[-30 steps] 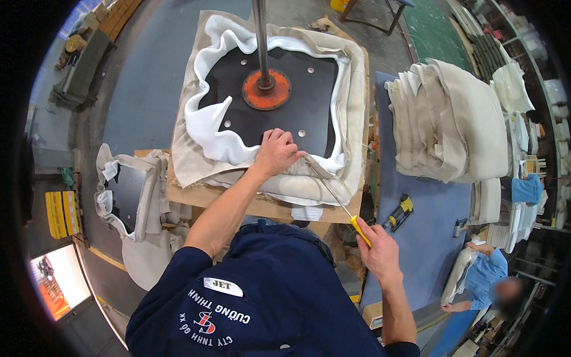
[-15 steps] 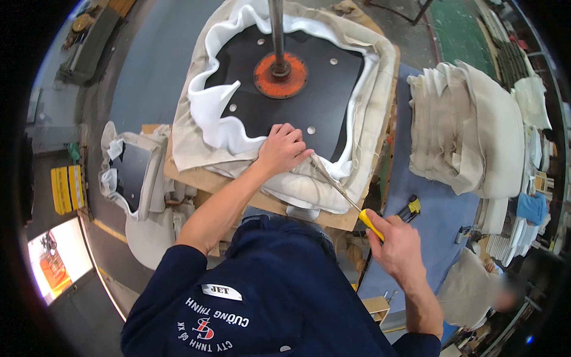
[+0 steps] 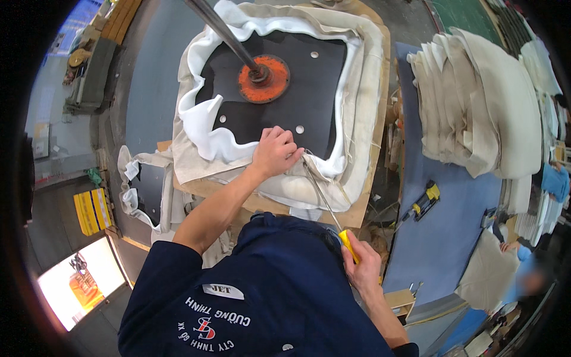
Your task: The person stretches white fabric over a black seat base, trims excess material with a utility knife, and secures the fabric using a staple gun. The person repeatedly adjusts and pulls the fabric to ensure a tight fit around the edges.
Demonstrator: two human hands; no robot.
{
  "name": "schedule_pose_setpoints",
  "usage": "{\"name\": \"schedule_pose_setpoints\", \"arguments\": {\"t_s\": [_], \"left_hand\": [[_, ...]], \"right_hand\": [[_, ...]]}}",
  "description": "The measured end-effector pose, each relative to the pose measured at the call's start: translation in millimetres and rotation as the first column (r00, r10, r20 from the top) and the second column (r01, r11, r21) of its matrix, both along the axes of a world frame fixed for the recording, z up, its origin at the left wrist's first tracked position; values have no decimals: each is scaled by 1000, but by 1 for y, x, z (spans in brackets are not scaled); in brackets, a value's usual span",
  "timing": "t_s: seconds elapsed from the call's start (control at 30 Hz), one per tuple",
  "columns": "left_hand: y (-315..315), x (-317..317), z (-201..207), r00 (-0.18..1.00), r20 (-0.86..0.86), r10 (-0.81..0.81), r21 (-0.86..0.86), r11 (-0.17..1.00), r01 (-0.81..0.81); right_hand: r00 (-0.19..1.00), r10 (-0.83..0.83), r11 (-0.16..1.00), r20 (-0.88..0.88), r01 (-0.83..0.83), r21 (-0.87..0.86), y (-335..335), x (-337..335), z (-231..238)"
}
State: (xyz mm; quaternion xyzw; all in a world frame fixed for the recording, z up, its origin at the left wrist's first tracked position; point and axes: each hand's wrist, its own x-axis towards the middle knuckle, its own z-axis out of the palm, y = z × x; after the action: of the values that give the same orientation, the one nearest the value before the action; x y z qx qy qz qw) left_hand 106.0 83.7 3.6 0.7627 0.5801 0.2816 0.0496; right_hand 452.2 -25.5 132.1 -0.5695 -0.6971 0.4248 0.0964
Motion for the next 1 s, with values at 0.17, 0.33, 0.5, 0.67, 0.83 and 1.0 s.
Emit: {"name": "schedule_pose_setpoints", "arguments": {"t_s": [0.17, 0.33, 0.5, 0.67, 0.83, 1.0], "left_hand": [[0, 1, 4, 1000, -1, 2, -16, 1000, -2], [-4, 3, 0, 1000, 8, -11, -8, 1000, 11], [-4, 0, 1, 1000, 24, -13, 0, 1000, 13], [-12, -3, -1, 1000, -16, -3, 2, 1000, 3], [-14, -4, -2, 1000, 12, 5, 0, 1000, -5], [-21, -6, -3, 998, 45, 37, -11, 999, -37]], "right_hand": [[771, -603, 562, -204, 230, -795, -7, 28, -48], [953, -34, 999, -302, 37, 2, -13, 25, -62], [502, -830, 230, -243, -89, -969, -17, 42, -81], [805, -536, 648, -254, 200, -734, -33, 23, -69], [992, -15, 991, -125, 31, 127, -41, 12, -55], [991, -104, 937, 84, 69, 343, -54, 2, -61]]}}
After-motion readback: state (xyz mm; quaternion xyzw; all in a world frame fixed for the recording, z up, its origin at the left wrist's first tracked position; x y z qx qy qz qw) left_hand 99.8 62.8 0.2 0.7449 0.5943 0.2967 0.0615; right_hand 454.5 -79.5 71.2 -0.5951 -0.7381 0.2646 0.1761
